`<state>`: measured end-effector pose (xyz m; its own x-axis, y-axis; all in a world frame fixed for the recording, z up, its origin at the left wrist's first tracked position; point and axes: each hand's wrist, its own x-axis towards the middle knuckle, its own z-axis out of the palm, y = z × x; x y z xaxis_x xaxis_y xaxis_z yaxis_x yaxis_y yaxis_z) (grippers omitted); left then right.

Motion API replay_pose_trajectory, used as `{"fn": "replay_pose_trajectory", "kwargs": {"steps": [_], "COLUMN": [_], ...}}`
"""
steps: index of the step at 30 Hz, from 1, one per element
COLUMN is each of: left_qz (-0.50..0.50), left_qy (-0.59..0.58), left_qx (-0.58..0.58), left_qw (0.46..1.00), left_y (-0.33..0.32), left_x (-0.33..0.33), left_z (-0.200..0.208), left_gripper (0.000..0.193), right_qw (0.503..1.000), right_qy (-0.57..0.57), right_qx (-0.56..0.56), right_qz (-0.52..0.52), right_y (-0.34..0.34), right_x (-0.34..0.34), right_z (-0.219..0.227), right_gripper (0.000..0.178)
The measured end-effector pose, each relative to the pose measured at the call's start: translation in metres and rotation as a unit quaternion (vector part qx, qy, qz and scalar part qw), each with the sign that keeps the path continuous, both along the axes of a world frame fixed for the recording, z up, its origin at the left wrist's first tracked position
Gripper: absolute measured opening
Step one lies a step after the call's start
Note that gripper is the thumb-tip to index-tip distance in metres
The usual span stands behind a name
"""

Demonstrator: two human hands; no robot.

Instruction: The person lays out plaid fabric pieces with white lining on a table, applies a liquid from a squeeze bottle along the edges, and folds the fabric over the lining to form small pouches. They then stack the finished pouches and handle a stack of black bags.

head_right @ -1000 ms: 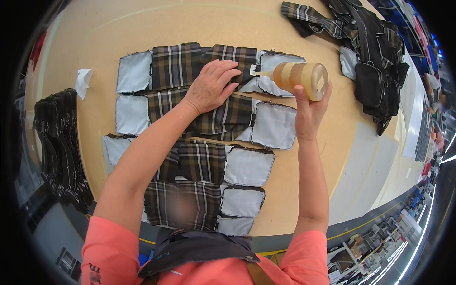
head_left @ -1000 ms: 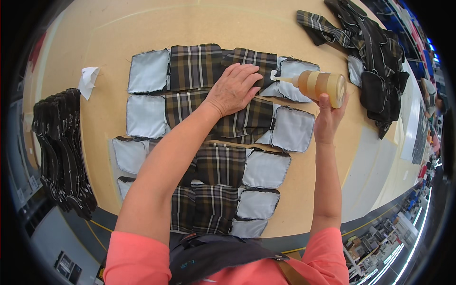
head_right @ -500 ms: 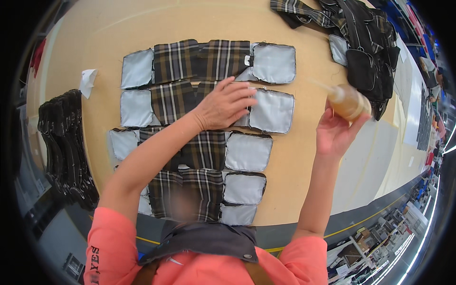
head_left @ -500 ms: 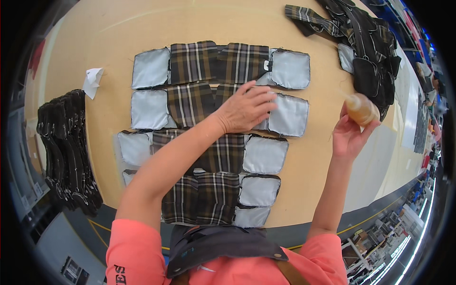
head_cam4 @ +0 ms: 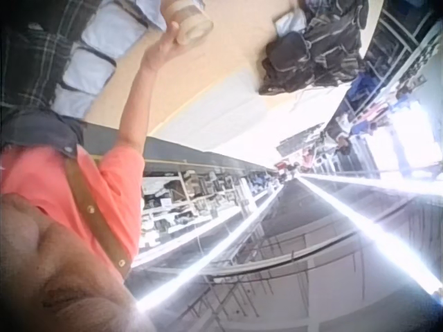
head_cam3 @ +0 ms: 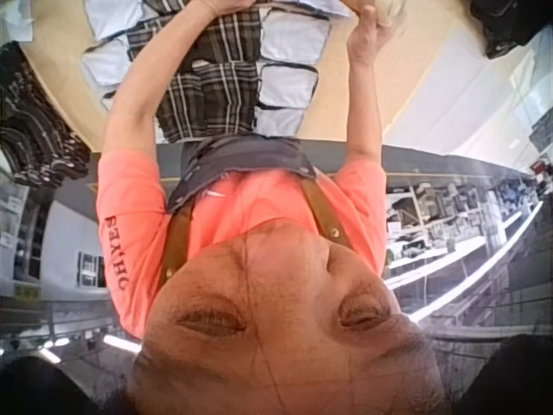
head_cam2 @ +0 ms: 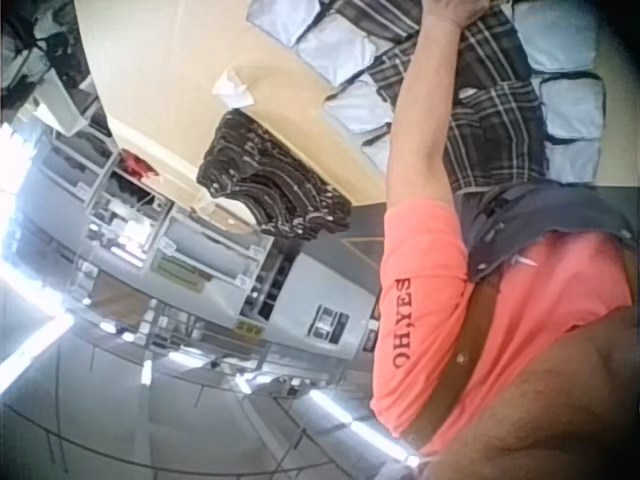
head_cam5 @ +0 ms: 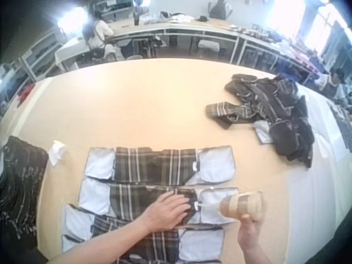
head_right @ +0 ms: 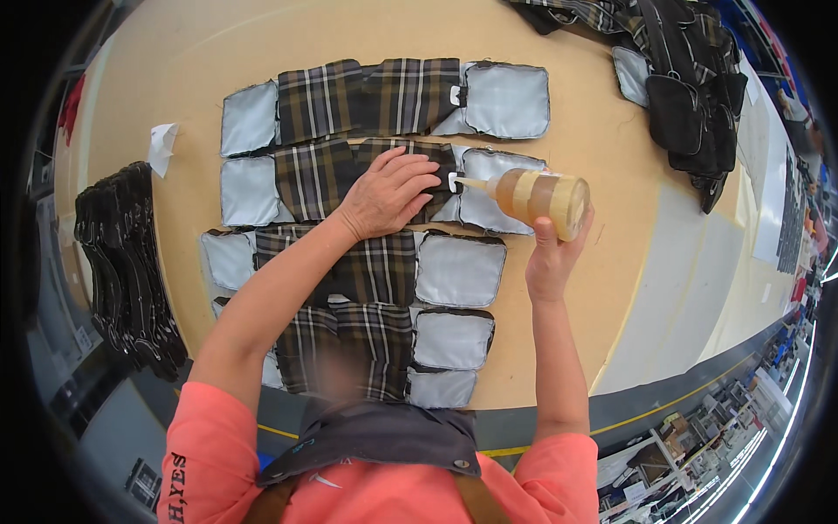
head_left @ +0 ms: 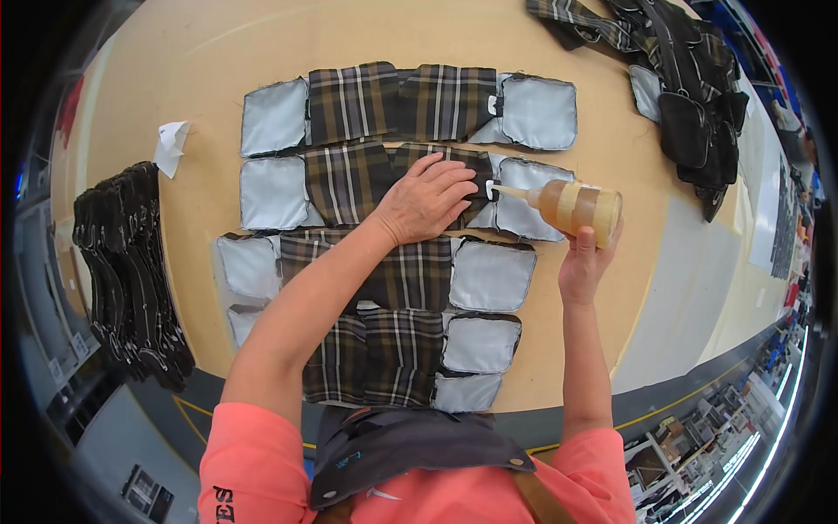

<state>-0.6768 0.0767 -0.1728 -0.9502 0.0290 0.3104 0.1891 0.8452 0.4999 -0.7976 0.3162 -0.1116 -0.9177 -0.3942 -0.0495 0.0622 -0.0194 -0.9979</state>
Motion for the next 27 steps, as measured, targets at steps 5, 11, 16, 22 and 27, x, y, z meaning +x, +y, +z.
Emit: {"fn": "replay_pose_trajectory", "kwargs": {"steps": [5,11,16,22,27], "left_qz": [0.0,0.001,0.0,0.0,0.001], "left_qy": [0.005,0.009,0.007,0.01,0.019], "left_qx": [0.005,0.001,0.003,0.002,0.02], "left_qw": [1.0,1.0,1.0,1.0,1.0], "left_y": [0.0,-0.001,0.0,0.0,-0.001], "left_x": [0.0,-0.001,-0.001,-0.001,0.001], "left_z": [0.0,0.001,0.001,0.0,0.001], "left_gripper": [0.027,0.028,0.028,0.027,0.027], "right_qw": [1.0,1.0,1.0,1.0,0.985], "right_qy": [0.011,0.003,0.012,-0.018,-0.152], "right_qx": [0.018,0.008,0.002,-0.004,-0.087], "right_qz": [0.0,0.011,-0.005,-0.015,-0.007], "right_y": [0.007,0.015,0.004,0.006,0.019], "right_x": [0.0,0.002,-0.002,0.0,0.005], "right_z": [-0.011,-0.01,-0.015,-0.007,-0.003], "right_gripper": [0.069,0.067,0.07,0.075,0.063]}}
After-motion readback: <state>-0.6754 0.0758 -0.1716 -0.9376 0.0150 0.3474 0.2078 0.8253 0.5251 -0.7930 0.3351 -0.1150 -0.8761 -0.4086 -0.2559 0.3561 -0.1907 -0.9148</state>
